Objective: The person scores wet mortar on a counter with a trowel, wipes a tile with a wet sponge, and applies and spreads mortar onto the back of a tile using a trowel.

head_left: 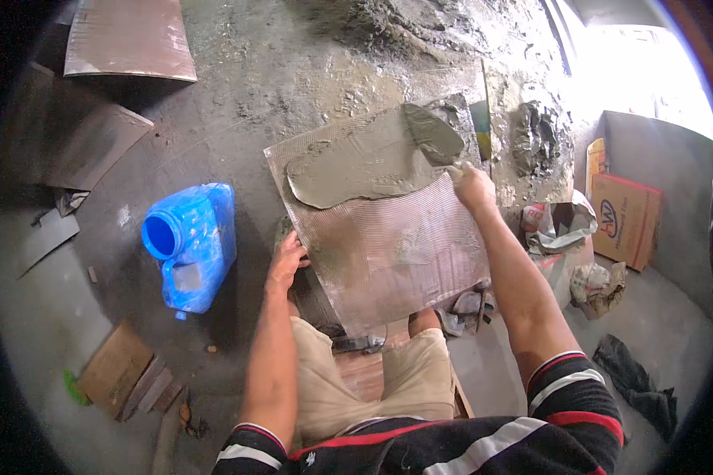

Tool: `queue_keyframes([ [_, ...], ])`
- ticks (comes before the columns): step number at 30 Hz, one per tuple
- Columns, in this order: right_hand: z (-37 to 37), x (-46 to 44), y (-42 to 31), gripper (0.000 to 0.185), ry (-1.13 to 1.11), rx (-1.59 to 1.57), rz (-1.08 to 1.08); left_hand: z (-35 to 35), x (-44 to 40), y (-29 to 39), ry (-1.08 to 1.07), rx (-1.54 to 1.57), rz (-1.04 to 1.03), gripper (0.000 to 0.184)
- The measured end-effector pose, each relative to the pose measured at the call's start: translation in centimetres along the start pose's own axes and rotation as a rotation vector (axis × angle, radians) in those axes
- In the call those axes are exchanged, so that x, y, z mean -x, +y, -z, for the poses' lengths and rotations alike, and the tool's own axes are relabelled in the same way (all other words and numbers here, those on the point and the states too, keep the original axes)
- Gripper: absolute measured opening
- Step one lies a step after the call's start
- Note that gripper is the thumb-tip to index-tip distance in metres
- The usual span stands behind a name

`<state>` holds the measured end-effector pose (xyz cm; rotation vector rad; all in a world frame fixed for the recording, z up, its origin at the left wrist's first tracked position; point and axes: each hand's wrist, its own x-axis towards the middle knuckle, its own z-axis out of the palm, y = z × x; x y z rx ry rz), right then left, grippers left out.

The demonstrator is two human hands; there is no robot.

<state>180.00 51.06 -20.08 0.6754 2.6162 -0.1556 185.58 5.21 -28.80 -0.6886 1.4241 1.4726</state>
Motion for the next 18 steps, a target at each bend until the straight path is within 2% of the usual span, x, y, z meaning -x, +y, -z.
queue_keyframes([
  [2,-2.2,-1.1,3.4,0.04,-0.014,-0.101,-0.034,-0.1,0.2,0.2,-0.004,0.002,0.002,0.056],
  [4,-5.1,-1.9,6.6,0.043,0.065,-0.236,0.116,0.1,-0.2,-0.3,-0.013,-0.001,-0.003,0.056],
  [6,-4.6,-1.6,6.7,0.041,-0.018,-0.603,0.05,0.3,-0.2,-0.8,-0.026,-0.008,-0.006,0.056],
  [8,-3.2,-2.7,5.7,0.04,-0.233,-0.922,-0.342,0.2,-0.1,-0.4,-0.038,0.007,-0.017,0.058],
  [9,-1.6,-2.3,4.4,0.042,-0.275,-0.958,-0.409,0.1,-0.1,-0.3,-0.039,0.007,-0.017,0.058],
  [10,-1.3,-2.2,4.4,0.042,-0.277,-0.958,-0.409,0.1,0.0,-0.3,-0.051,0.011,-0.027,0.059],
  [12,-1.1,-2.0,3.6,0.041,-0.419,-1.009,-0.399,0.5,0.1,-0.4,-0.047,0.017,-0.034,0.059],
  [13,-1.2,-1.4,3.0,0.044,-0.438,-0.97,-0.313,0.4,-0.1,-0.6,-0.038,0.035,-0.037,0.057],
  [15,-2.1,0.4,0.9,0.043,-0.471,-0.939,-0.267,0.2,-0.3,-1.3,0.05,0.048,-0.02,0.053],
  [17,-3.3,1.9,-1.6,0.04,-0.526,-0.889,-0.204,0.3,0.0,-1.0,0.039,0.064,-0.029,0.052],
  [18,-4.3,2.9,-3.1,0.039,-0.486,-0.891,-0.021,0.3,0.1,-0.9,0.013,0.072,-0.033,0.051],
])
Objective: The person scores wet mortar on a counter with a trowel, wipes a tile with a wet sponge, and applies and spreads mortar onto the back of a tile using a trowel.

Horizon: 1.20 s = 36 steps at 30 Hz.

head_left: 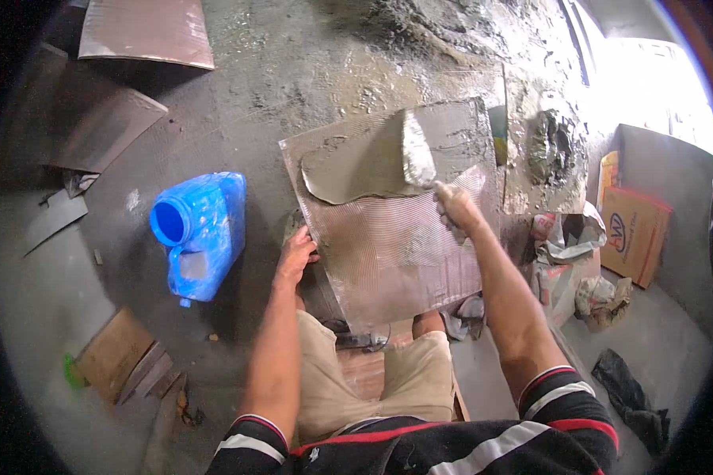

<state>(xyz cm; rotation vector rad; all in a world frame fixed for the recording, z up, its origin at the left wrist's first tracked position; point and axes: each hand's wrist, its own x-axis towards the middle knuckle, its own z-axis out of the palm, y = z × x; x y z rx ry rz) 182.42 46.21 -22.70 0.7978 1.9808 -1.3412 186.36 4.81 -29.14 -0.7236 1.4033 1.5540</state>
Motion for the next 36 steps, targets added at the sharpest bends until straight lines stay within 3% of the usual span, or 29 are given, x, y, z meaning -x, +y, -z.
queue_keyframes([
  [1,-2.0,0.0,-0.9,0.041,-0.003,0.047,-0.099,-0.1,-0.1,0.0,0.021,-0.003,0.009,0.052],
  [3,-5.6,0.6,-3.2,0.044,-0.058,0.102,-0.092,0.1,0.0,0.3,0.019,-0.021,0.03,0.058],
  [4,-7.5,-0.4,-2.3,0.032,-0.034,0.178,0.085,0.1,0.1,0.5,0.01,-0.039,0.051,0.065],
  [6,-10.2,-2.4,-1.3,0.023,0.006,0.689,0.588,0.2,0.2,0.5,0.01,-0.015,0.046,0.065],
  [10,-12.5,-2.9,-4.3,0.025,-0.163,0.846,0.514,0.5,0.3,0.1,-0.029,0.013,0.01,0.068],
  [12,-13.0,-3.5,-4.4,0.024,-0.135,1.009,0.789,0.3,0.5,0.3,-0.018,0.027,0.013,0.068],
  [15,-12.7,-4.0,-4.3,0.021,-0.198,1.126,0.776,0.1,0.9,1.3,-0.034,0.041,0.026,0.071],
  [19,-11.1,-4.9,-0.3,0.025,-0.175,1.017,0.689,0.4,0.8,0.6,-0.029,0.086,0.053,0.074],
  [22,-9.3,-1.8,0.7,0.03,-0.32,1.03,0.702,0.8,0.6,0.0,-0.036,0.1,0.068,0.072],
  [24,-8.8,1.0,2.2,0.04,-0.332,0.965,0.391,1.3,0.0,-1.1,-0.045,0.129,0.057,0.074],
  [27,-8.0,6.1,5.1,0.047,-0.325,0.9,0.283,1.2,0.3,-1.0,-0.048,0.189,0.043,0.076],
  [29,-7.7,7.6,9.5,0.047,-0.325,1.037,0.285,1.2,-0.1,-1.5,-0.018,0.254,0.041,0.077],
  [32,-5.6,9.6,9.1,0.045,-0.218,1.083,0.359,1.8,-1.4,-3.0,-0.062,0.184,0.022,0.074],
  [33,-4.7,9.0,9.4,0.045,-0.256,1.131,0.199,1.6,-1.7,-3.0,-0.07,0.142,0.003,0.063],
  [34,-3.4,8.7,8.9,0.045,-0.245,1.129,0.181,1.2,-1.8,-2.6,-0.089,0.136,0.008,0.063],
  [36,-0.7,8.0,7.4,0.043,0.063,0.895,0.231,0.7,-1.5,-1.8,-0.019,0.046,0.041,0.053],
])
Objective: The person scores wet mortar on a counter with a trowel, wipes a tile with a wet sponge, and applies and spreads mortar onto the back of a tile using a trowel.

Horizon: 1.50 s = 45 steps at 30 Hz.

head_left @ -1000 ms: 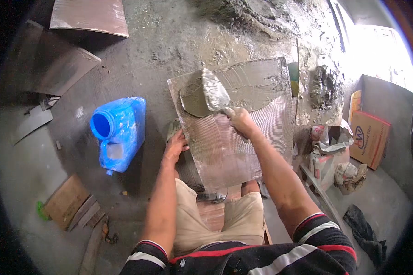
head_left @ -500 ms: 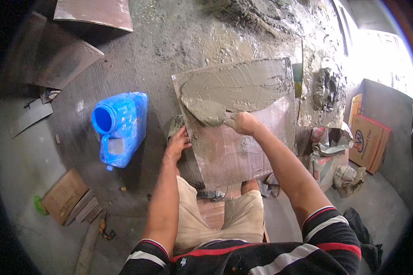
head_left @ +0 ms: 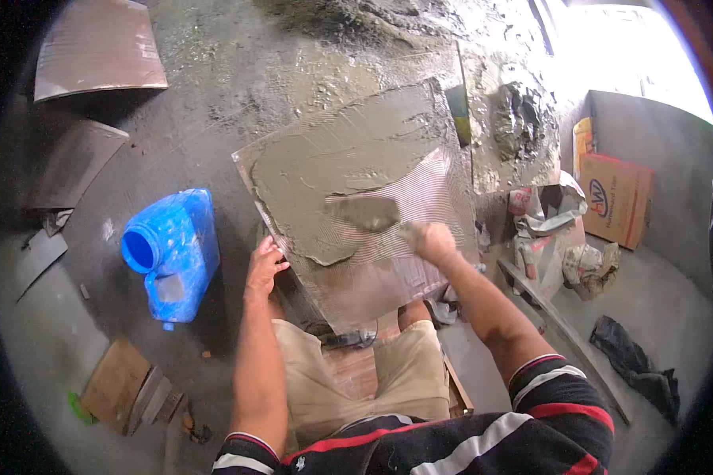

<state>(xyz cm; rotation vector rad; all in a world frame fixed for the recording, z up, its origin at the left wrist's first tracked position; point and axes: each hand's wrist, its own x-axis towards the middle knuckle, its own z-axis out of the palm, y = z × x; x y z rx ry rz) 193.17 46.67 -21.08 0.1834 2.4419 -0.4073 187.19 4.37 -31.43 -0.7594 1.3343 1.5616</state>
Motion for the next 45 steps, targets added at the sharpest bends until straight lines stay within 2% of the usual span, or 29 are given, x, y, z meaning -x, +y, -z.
queue_keyframes([
  [2,2.4,-1.5,1.6,0.043,0.088,0.009,-0.185,-0.4,0.5,0.5,0.0,0.008,-0.004,0.05],
  [4,2.4,-2.1,4.1,0.04,0.407,0.022,-0.242,-0.2,0.3,0.6,-0.018,-0.031,0.009,0.054],
  [5,2.7,-1.9,4.7,0.039,0.392,0.033,-0.355,-0.4,0.1,0.4,-0.016,-0.031,0.006,0.054],
  [6,2.6,-2.0,5.8,0.039,0.392,0.028,-0.342,-0.4,-0.1,0.2,-0.018,-0.02,-0.004,0.058],
  [7,3.0,-2.2,5.9,0.041,0.287,-0.259,-0.322,-0.4,0.6,0.7,-0.008,-0.009,-0.014,0.063],
  [8,2.9,-2.5,5.5,0.041,0.118,-0.533,-0.384,-0.7,1.0,1.0,0.031,0.003,0.004,0.071],
  [9,4.1,-2.8,3.6,0.041,-0.043,-0.776,-0.489,-0.6,0.9,0.7,0.067,0.021,0.007,0.072],
  [10,4.2,-3.4,1.2,0.041,-0.064,-0.779,-0.465,-0.4,0.5,0.1,0.102,0.04,0.009,0.072],
  [12,4.1,-4.3,-2.7,0.041,0.118,-0.182,-0.065,0.2,0.1,-0.8,0.107,0.037,-0.003,0.07],
  [13,4.8,-5.1,-5.1,0.044,0.065,-0.163,0.026,0.2,0.0,-0.8,0.086,0.029,-0.014,0.068],
  [16,6.5,-9.0,-11.4,0.047,-0.055,-0.017,0.124,-0.6,1.5,1.4,0.062,0.011,0.005,0.065],
  [22,7.4,-16.9,-17.0,0.048,-0.091,0.104,0.156,-0.2,1.5,1.4,-0.006,0.062,-0.009,0.065],
  [24,7.6,-18.7,-18.4,0.052,-0.054,0.076,0.141,-0.2,1.1,0.8,0.1,0.085,0.027,0.065],
  [26,8.0,-19.9,-19.3,0.056,-0.01,0.047,0.125,0.2,1.0,0.7,0.053,0.123,0.019,0.066],
  [29,7.6,-20.7,-19.9,0.048,0.127,0.048,0.06,0.5,1.0,1.7,0.029,0.138,0.022,0.065],
  [31,6.9,-19.5,-19.7,0.043,0.235,-0.108,-0.054,0.4,1.0,2.0,0.046,0.123,0.035,0.064],
  [33,5.6,-16.9,-19.2,0.04,0.131,-0.064,-0.037,0.2,0.9,1.7,0.102,0.043,0.026,0.056],
  [34,3.4,-15.3,-17.9,0.031,0.252,-0.167,0.139,0.1,0.7,1.8,0.074,0.036,0.025,0.056],
  [37,-0.8,-12.3,-17.1,0.026,0.182,-0.083,0.118,-0.5,0.4,2.1,0.068,-0.04,0.031,0.043],
  [40,1.3,-11.1,-15.7,0.034,0.166,-0.145,-0.077,-1.6,0.3,2.5,0.112,-0.093,0.011,0.036],
  [42,2.5,-11.4,-12.6,0.039,0.213,-0.202,-0.134,-1.7,0.2,2.6,0.146,-0.114,0.012,0.033],
  [44,4.7,-11.2,-8.5,0.044,0.218,-0.201,-0.384,-1.8,-0.2,2.3,0.154,-0.17,0.011,0.026],
  [45,5.4,-11.0,-6.2,0.042,0.255,-0.219,-0.439,-2.1,-0.2,2.4,0.144,-0.182,0.008,0.026],
])
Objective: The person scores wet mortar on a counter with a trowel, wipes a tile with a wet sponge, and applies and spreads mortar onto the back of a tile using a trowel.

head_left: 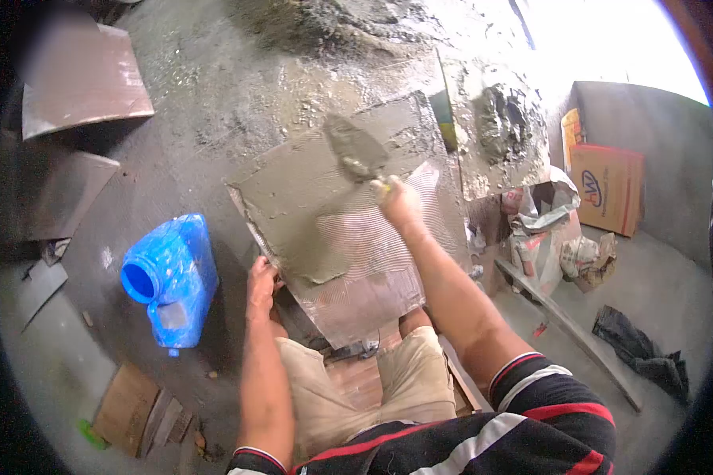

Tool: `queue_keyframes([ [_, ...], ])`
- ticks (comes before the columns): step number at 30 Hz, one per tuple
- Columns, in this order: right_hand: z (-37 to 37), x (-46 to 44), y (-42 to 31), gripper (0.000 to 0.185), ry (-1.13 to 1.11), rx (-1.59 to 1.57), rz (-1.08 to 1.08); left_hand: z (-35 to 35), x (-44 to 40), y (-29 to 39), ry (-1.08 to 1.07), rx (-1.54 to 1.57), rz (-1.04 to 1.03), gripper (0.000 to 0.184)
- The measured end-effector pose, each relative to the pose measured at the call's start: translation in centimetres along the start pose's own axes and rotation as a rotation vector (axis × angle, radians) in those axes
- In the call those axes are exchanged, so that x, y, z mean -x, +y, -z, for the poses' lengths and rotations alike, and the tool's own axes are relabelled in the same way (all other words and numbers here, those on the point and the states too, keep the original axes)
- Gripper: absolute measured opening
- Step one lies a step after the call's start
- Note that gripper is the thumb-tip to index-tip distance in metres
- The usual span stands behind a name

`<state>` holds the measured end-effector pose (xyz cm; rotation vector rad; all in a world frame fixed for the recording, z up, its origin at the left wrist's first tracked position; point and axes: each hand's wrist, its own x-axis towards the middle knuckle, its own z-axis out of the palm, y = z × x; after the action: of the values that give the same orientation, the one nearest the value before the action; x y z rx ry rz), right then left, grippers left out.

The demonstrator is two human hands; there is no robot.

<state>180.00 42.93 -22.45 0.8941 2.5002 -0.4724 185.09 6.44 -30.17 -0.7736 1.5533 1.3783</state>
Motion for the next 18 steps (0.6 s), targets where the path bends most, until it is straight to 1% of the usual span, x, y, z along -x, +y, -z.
queue_keyframes([
  [1,0.8,-1.1,2.2,0.042,0.039,-0.019,-0.052,-0.3,0.1,0.1,0.009,-0.002,0.003,0.025],
  [3,1.4,-3.3,6.8,0.045,0.181,-0.027,-0.074,-0.4,0.0,-0.2,0.009,-0.02,0.009,0.024],
  [4,3.2,-3.5,7.5,0.043,0.129,-0.069,-0.183,-0.3,-0.2,-0.5,0.018,-0.018,0.003,0.024],
  [5,4.0,-3.9,8.6,0.048,0.105,0.007,-0.226,-0.3,-0.3,-1.0,0.029,-0.016,0.0,0.023],
  [7,2.6,-5.9,13.7,0.044,0.095,-0.284,-0.178,-0.6,0.1,-1.2,0.031,-0.017,-0.009,0.024],
  [8,2.4,-6.3,15.8,0.044,0.092,-0.291,-0.18,-0.6,0.1,-1.8,0.04,-0.008,0.012,0.027],
  [9,2.2,-6.5,17.6,0.043,0.061,-0.277,0.018,-0.6,0.0,-2.6,0.05,0.001,0.032,0.031],
  [10,1.0,-6.3,18.7,0.043,0.046,-0.276,0.114,-0.8,0.1,-3.2,0.056,-0.009,0.032,0.031],
  [11,-0.2,-6.0,19.7,0.043,0.03,-0.276,0.209,-1.2,0.3,-3.8,0.108,0.036,0.044,0.034],
  [12,-2.1,-4.7,20.5,0.037,0.0,-0.142,0.273,-1.4,0.6,-4.3,0.158,0.083,0.054,0.038],
  [14,-1.6,1.3,18.5,0.031,-0.176,-0.16,0.025,-1.6,1.2,-4.1,0.162,0.103,0.052,0.04],
  [15,-4.8,3.7,19.8,0.033,-0.255,-0.026,-0.03,-2.1,1.2,-3.9,0.158,0.133,0.051,0.043],
  [16,-3.7,6.2,18.7,0.032,-0.284,-0.063,0.006,-1.5,0.9,-4.2,0.073,0.111,0.036,0.041],
  [17,-2.6,8.7,17.6,0.031,-0.314,-0.1,0.04,-1.7,1.4,-4.0,0.054,0.129,0.018,0.038],
  [18,-1.4,9.8,17.3,0.031,-0.323,-0.022,0.109,-1.3,0.6,-5.1,0.091,0.16,0.031,0.034],
])
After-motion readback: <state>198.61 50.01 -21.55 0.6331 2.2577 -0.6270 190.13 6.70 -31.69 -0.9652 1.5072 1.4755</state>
